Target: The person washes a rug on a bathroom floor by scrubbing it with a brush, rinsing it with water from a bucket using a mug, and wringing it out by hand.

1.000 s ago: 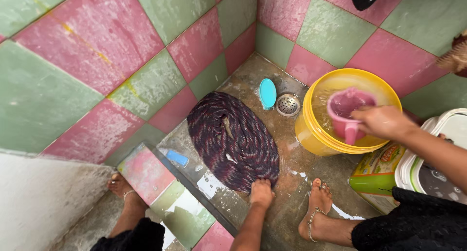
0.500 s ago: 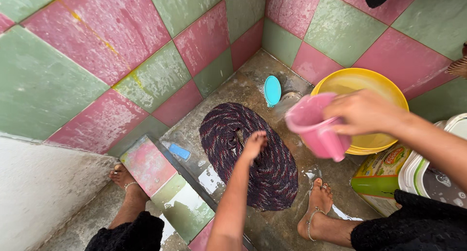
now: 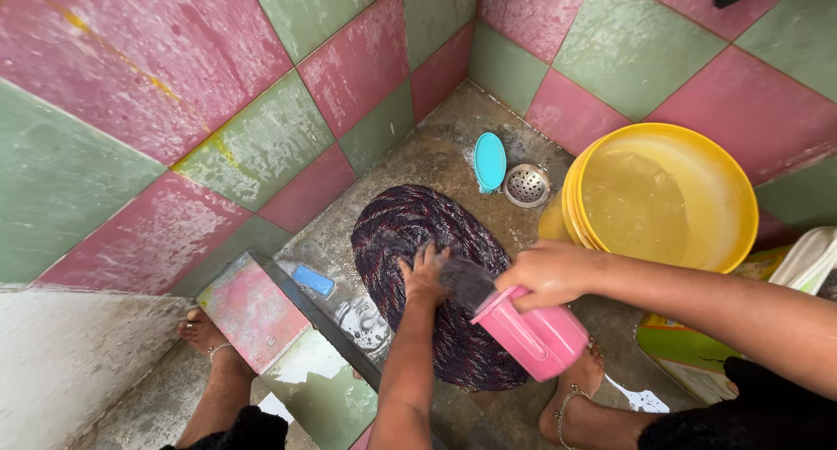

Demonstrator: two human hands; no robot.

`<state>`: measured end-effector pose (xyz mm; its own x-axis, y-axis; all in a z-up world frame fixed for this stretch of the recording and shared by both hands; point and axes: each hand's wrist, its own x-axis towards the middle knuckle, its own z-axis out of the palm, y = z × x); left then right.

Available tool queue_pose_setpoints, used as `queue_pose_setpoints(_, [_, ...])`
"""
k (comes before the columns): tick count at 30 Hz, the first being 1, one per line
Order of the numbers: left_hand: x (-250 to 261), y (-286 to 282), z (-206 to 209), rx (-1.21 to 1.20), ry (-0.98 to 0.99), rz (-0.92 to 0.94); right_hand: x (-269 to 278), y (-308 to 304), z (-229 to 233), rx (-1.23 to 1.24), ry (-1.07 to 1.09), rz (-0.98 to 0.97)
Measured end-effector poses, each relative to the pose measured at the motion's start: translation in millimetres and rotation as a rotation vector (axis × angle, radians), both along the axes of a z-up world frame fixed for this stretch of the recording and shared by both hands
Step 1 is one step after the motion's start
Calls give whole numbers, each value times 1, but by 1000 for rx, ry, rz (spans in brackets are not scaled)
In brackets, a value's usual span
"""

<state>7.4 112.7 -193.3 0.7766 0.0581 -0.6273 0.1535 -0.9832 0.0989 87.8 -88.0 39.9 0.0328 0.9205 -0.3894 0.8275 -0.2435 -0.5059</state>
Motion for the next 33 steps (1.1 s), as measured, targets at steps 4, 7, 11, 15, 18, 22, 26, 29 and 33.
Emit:
queue_pose_setpoints(4, [-11,20,-10,57,-56,54,24,-13,13,-202,154,-283])
queue_pose_setpoints(7, [7,21,-17,76,30,171,66,-57,39,-170,420,-550])
queue_pose_setpoints(11, [26,16,-60,99,-240,111,151,-146,68,-414,-333,-752])
queue_pose_setpoints(15, [19,-12,-90,18,-558,-21,189,-184,12,-657,-542,-905])
queue_pose_setpoints(18, [10,-20,-73,47,-385,66,181,-186,-53,-685,-501,-773])
queue_pose_setpoints(22, [6,-13,-42,62,-56,102,150,-174,-79,-591,-521,-594])
queue_pose_setpoints(26, [16,-6,-58,96,-422,-45,124,-143,-44,-394,-861,-475])
queue_pose_setpoints(29, [34,-9,-64,93,-1041,-300,105,-102,17,-283,-947,-540])
queue_pose_setpoints(33, [88,14,-62,106,-186,2,95,-71,110,-74,-913,-748])
